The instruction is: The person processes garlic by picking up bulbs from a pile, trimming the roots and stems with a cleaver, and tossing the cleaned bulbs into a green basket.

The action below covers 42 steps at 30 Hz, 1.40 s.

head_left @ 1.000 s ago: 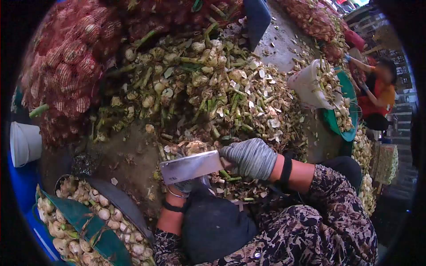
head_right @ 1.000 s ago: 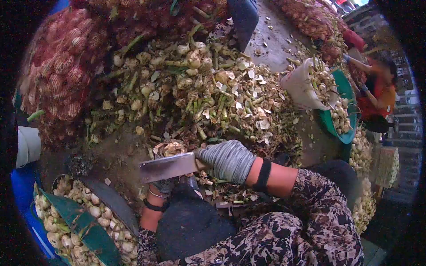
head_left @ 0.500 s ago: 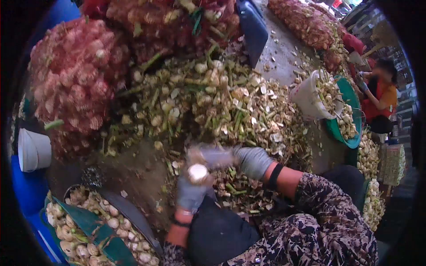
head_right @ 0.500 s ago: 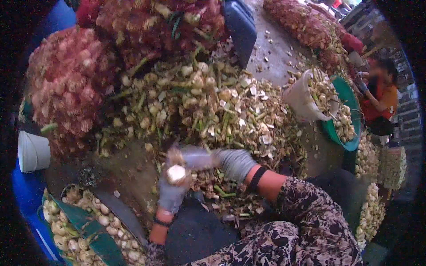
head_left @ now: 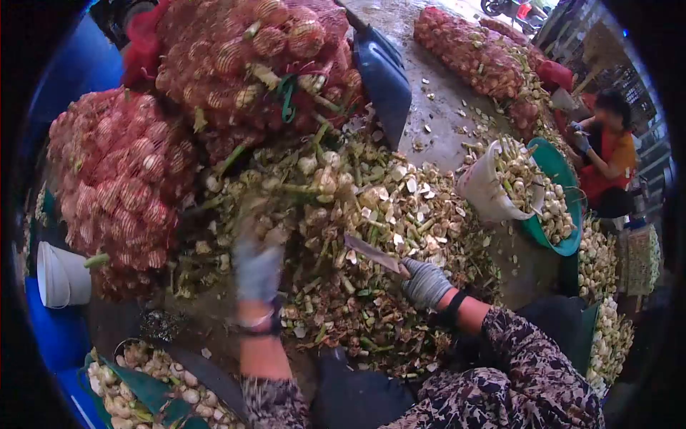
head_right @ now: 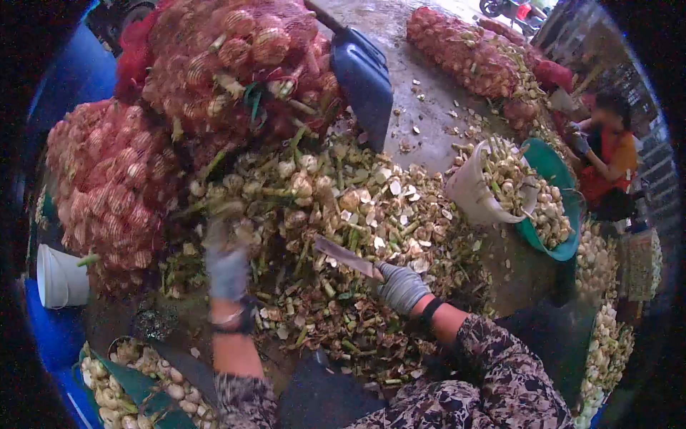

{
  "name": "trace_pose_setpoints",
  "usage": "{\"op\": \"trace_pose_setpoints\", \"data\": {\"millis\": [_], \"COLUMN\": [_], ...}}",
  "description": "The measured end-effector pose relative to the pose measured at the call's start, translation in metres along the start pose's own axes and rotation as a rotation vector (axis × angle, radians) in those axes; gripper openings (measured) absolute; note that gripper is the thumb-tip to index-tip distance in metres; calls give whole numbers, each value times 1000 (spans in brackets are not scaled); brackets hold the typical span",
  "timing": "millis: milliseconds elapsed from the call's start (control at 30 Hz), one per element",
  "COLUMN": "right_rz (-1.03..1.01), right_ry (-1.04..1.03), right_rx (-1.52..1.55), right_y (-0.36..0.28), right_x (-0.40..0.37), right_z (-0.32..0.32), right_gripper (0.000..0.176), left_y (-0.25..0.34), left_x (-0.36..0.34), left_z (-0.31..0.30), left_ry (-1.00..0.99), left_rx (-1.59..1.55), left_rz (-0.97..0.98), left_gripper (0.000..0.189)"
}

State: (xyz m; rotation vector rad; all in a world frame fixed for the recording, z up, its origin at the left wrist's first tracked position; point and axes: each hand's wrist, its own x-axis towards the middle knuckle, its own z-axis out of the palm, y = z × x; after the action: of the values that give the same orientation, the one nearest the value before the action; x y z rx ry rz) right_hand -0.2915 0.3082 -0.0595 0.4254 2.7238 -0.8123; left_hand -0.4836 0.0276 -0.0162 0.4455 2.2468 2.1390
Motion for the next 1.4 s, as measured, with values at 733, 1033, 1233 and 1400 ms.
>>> {"op": "trace_pose_setpoints", "data": {"millis": [733, 1033, 1233, 1400], "right_rz": [-425, -604, -577, -602], "right_ry": [-98, -314, -336, -355], "right_rx": [2, -174, -235, -266], "right_y": [-80, -124, -142, -135], "right_x": [0, -21, -27, -18], "right_z": [-34, -28, -21, 5], "right_gripper": [28, 34, 26, 23], "left_y": [-156, -21, -20, -36], "left_x": [-106, -144, -166, -192], "left_z": [23, -11, -35, -44], "left_ry": [-170, -144, -234, -315], "left_rx": [-810, -683, -109, 220], "left_rz": [-434, -432, -318, -156], "left_gripper": [62, 47, 49, 50]}}
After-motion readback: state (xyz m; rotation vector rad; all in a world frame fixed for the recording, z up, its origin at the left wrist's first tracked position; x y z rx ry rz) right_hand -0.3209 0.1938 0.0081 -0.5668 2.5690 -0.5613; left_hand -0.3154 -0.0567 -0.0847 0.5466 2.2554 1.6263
